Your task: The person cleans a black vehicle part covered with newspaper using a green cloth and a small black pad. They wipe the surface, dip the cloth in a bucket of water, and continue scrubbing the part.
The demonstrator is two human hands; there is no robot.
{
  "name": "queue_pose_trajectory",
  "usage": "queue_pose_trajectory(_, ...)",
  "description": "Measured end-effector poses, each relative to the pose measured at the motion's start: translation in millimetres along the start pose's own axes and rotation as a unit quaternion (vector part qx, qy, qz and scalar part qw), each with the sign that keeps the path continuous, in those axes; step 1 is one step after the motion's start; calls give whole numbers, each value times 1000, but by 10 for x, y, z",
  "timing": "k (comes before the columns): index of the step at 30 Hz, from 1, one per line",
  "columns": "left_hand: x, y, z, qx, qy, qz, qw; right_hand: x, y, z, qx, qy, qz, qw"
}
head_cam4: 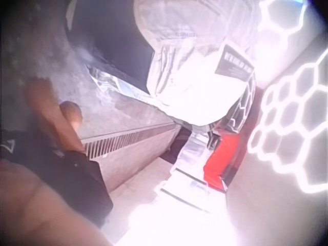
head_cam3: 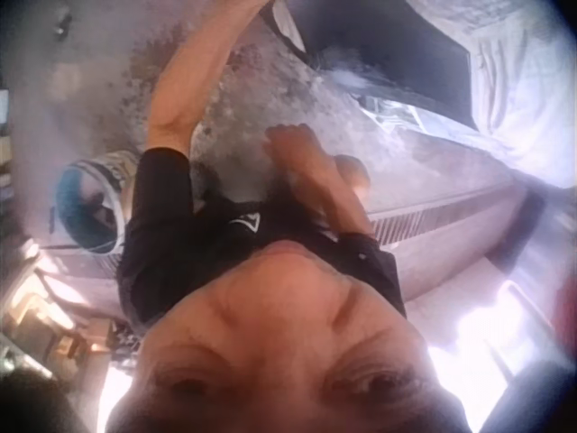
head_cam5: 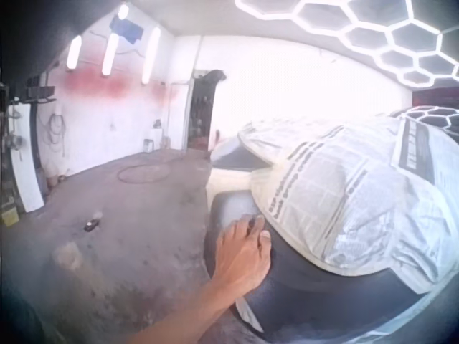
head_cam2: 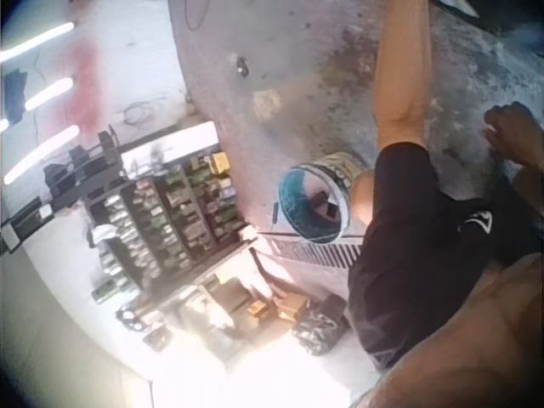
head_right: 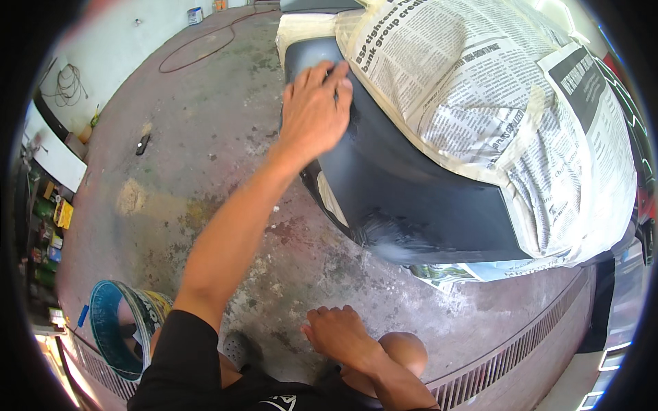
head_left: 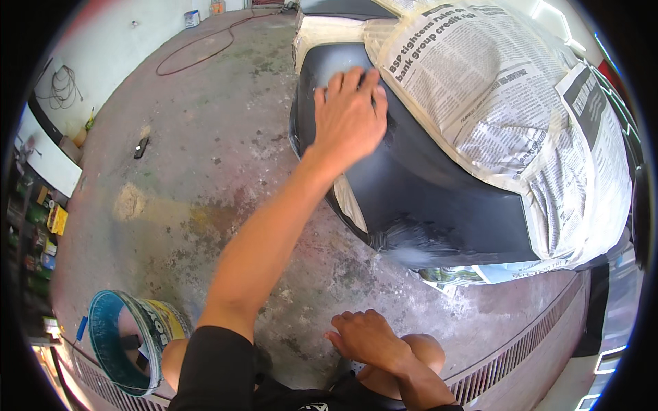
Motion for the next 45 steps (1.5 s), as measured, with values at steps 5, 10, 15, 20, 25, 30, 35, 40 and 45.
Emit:
queue_pose_trajectory(5,120,259,-83,13,-42,-16,999,22,14,-56,16,-1,11,1000)
queue_pose_trajectory(10,447,422,-100,65,24,-5,998,-2,47,-23,19,-15,25,999)
queue_pose_trajectory(15,189,311,-154,27,97,51,994,-19,-14,-15,1,4,6,1000)
queue_pose_trajectory(20,212,351,-209,7,72,58,996,-24,29,-68,4,-5,19,1000)
queue_pose_trajectory(25,402,438,-196,30,55,30,998,-51,84,-55,1,-20,24,1000)
queue_pose_trajectory(30,399,431,-105,72,71,8,995,-66,106,-82,-1,6,16,1000)
queue_pose_trajectory(35,21,197,-64,14,81,-37,996,-86,97,-76,8,-6,18,1000)
queue_pose_trajectory(40,125,239,126,84,94,-111,986,-67,157,-115,21,-1,24,999)
queue_pose_trajectory(45,-162,-11,209,9,115,-206,972,-110,124,-80,8,26,-3,1000)
Point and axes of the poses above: each hand's wrist, its own x-axis towards the middle knuckle, its own z-axis out of the back of the hand, y = z × x, the point moved 9 cm from there along x, towards the middle knuckle, and after that the axes turned 8 degrees about -y, right-handed, at the moved point
